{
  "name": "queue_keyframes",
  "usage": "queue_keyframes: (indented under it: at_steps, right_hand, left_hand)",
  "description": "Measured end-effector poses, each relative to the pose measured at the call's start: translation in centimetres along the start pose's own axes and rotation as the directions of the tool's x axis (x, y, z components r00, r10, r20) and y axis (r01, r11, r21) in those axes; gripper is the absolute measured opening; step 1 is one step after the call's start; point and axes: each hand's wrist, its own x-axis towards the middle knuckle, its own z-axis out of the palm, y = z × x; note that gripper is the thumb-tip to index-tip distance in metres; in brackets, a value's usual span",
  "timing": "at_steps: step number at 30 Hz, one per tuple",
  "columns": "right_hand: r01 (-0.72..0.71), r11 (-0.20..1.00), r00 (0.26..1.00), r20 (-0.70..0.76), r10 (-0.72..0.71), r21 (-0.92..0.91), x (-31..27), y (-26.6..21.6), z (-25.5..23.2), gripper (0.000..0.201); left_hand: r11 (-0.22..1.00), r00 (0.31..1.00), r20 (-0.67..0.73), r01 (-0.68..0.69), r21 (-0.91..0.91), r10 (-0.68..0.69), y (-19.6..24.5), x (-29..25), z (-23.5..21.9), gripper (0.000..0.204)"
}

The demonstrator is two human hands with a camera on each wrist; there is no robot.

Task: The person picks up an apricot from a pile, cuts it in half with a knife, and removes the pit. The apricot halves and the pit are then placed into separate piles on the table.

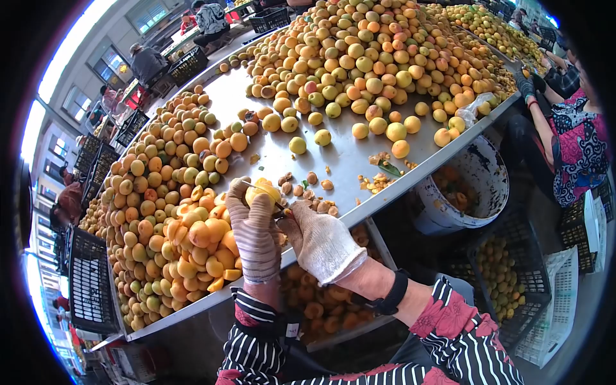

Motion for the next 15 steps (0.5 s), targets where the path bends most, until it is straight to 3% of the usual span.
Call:
queue_keyframes:
  at_steps: [2, 3, 5, 7, 9, 13, 15]
  right_hand:
    - [0.024, 0.984, 0.997, -0.079, -0.010, 0.175, 0.0, -0.7, -0.2, 0.015]
    - [0.025, 0.984, 0.997, -0.078, -0.011, 0.178, 0.0, -0.8, -0.3, 0.015]
    - [0.041, 0.986, 0.997, -0.065, -0.031, 0.162, -0.1, -0.8, -0.6, 0.016]
    - [0.063, 0.991, 0.996, -0.073, -0.054, 0.118, -0.1, -0.3, -0.9, 0.020]
    - [0.077, 0.997, 0.994, 0.082, -0.079, 0.024, 0.1, -0.3, -2.0, 0.026]
    - [0.101, 0.995, 0.991, 0.088, -0.099, -0.012, 0.3, -1.0, -2.5, 0.024]
    - [0.114, 0.993, 0.991, 0.077, -0.113, -0.007, 0.4, -1.0, -2.4, 0.023]
  left_hand:
    - [0.911, 0.993, 0.090, 0.107, -0.399, -0.077, -0.7, -0.6, -0.2, 0.061]
    - [0.912, 0.993, 0.088, 0.104, -0.397, -0.075, -0.7, -0.7, 0.0, 0.061]
    - [0.758, 0.964, 0.243, 0.236, -0.607, -0.106, -0.5, -1.0, 0.4, 0.062]
    - [0.757, 0.971, 0.193, 0.232, -0.611, -0.142, -1.0, -1.0, 0.0, 0.060]
    - [0.723, 0.963, 0.240, 0.251, -0.643, -0.122, -1.1, -0.9, -0.3, 0.059]
    - [0.761, 0.967, 0.229, 0.233, -0.605, -0.114, -0.7, -0.7, -0.9, 0.065]
    - [0.899, 0.983, 0.173, 0.126, -0.420, -0.057, -0.1, -0.5, -0.8, 0.067]
